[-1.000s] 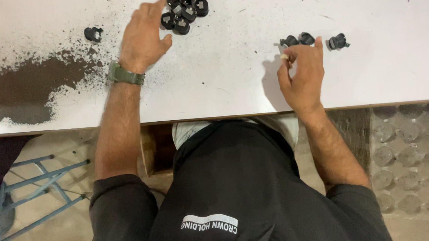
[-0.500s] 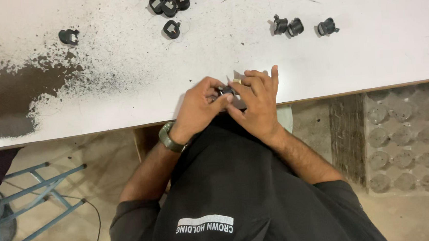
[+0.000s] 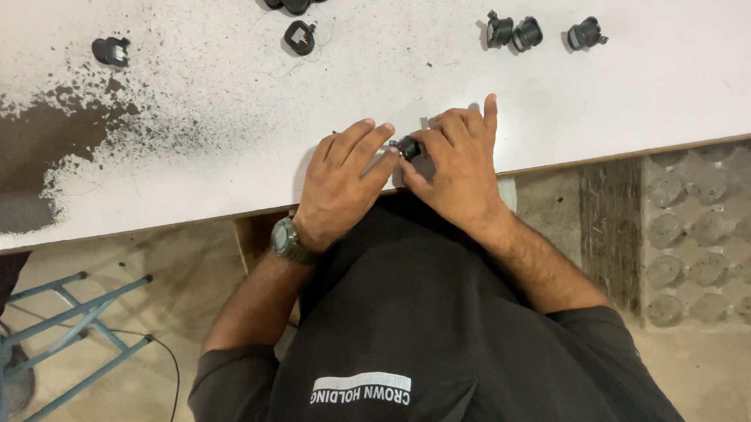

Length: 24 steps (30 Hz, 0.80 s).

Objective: The person sits at a white workbench and assembles small black plastic clamp parts by hand, fitting components together one at a time and setting finished assemblies aside. Midway, the person sweeps loose parts into a pile on the bench and resumes assembling more parts.

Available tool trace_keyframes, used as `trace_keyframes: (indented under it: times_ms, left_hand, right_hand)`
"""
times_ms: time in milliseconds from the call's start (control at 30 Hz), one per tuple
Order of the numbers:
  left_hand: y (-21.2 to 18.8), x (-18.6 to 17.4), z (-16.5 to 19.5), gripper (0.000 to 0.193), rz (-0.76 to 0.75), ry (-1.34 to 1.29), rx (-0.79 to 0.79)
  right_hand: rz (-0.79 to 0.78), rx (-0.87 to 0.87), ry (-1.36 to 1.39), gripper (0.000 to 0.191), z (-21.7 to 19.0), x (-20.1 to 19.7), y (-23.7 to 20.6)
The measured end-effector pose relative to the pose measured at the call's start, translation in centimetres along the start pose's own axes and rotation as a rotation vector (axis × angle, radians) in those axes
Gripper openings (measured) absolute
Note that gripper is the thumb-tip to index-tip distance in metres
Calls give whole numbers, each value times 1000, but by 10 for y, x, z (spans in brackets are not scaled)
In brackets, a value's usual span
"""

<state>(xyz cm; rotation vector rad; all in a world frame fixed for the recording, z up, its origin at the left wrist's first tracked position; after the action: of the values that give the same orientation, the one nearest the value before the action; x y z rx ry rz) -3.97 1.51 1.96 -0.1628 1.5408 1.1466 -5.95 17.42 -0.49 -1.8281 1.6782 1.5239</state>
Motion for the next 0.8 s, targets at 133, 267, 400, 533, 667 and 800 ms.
trace_keyframes:
  times_ms: [133,267,400,533,667,800]
  left_hand:
    - [-9,7,-6,20,44,-158,-168]
    - [-15,14,-10,18,71,-221,-288]
    - [-17,14,-13,19,116,-269,-334]
    - [-15,15,-13,19,120,-287,-336]
    - [-13,17,-10,17,104,-188,-242]
    - [-11,18,-1,14,113,-112,-136]
  right_hand:
    - [58,-5,66,44,-2,-10,-7]
    - [144,-78,107,27,-8,-11,-22]
    - [128,-90,189,30,-10,4,-28]
    - [109,-51,199,31,-7,11,-28]
    - [102,-55,243,32,-7,12,-26]
    - [115,-55,272,31,-5,12,-23]
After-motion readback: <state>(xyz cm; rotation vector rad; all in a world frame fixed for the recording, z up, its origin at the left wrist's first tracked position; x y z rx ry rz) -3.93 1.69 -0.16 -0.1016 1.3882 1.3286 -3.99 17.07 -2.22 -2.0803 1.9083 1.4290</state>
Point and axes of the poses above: each hand's wrist, its own y-axis towards the middle knuckle, its own x-axis out of the palm, z = x × y, the point moved 6 cm from there along y, towards the middle knuckle, and after that the axes turned 3 degrees about z, right-handed, at the moved point
